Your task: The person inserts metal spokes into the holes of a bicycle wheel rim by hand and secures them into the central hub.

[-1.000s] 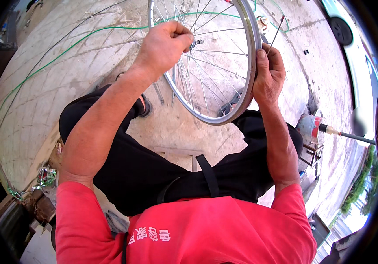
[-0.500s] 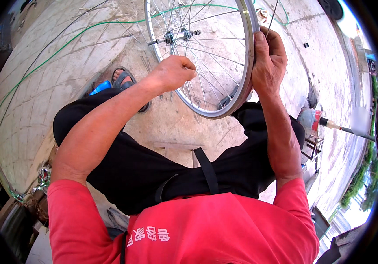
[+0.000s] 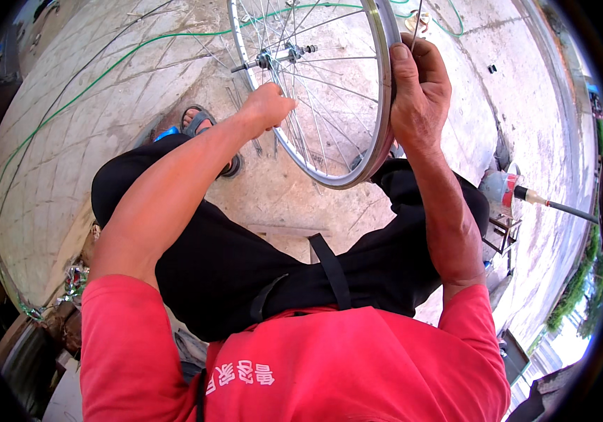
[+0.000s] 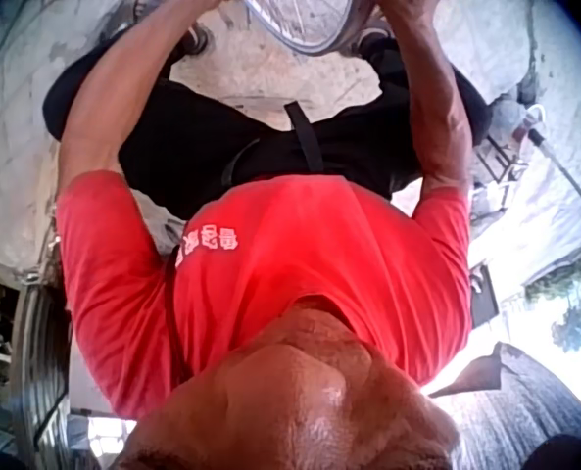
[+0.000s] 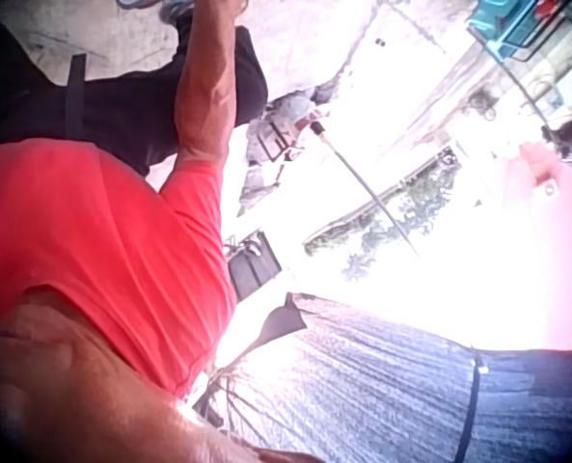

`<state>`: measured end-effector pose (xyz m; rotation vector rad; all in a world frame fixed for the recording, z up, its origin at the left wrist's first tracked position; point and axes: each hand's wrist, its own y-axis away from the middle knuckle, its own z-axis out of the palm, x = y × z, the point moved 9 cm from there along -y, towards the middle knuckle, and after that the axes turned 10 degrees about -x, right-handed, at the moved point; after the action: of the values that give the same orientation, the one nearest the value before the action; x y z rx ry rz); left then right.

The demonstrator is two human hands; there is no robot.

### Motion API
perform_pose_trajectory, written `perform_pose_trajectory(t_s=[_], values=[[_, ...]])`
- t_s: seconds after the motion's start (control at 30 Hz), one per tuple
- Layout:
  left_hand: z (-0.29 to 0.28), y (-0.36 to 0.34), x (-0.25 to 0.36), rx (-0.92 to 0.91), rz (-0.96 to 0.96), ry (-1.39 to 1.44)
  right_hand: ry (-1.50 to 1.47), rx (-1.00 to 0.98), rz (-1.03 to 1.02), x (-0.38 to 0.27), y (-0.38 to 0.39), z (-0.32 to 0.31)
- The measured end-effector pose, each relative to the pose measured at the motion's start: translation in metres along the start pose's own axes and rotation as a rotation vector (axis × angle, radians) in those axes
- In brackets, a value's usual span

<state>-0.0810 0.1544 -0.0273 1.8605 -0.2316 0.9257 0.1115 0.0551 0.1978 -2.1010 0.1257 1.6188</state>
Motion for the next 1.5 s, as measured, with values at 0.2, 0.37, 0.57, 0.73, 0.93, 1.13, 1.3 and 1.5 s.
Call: perform_pose_trajectory(t_s=[0.2,0.37,0.57,0.73,0.93,1.13,1.3,1.5], values=[[0.008,-0.024,-0.016,-0.139,-0.090,0.156,0.020,-0.019,-0.015,-0.002,0.003,-0.001],[0.004,-0.029,-0.026,-0.096,-0.127,0.058,0.007,-0.009,-0.007,-0.002,0.006,-0.003],[-0.013,-0.028,-0.030,0.059,-0.207,-0.151,0.005,-0.017,-0.019,-0.004,0.005,-0.004],[-0.001,-0.030,-0.033,-0.045,-0.130,0.082,0.011,-0.029,-0.025,-0.002,0.004,-0.001],[0.004,-0.038,-0.039,-0.118,-0.162,0.117,0.061,-0.021,0.002,-0.003,0.003,-0.003],[0.013,-0.015,-0.019,-0.149,-0.176,0.271,0.076,-0.008,0.003,0.001,0.000,-0.008],[0.020,-0.010,-0.013,-0.187,-0.152,0.389,0.093,-0.011,-0.015,0.002,-0.007,-0.007],[0.024,-0.014,-0.008,-0.209,-0.079,0.492,-0.150,-0.014,0.159,0.020,-0.027,0.003]])
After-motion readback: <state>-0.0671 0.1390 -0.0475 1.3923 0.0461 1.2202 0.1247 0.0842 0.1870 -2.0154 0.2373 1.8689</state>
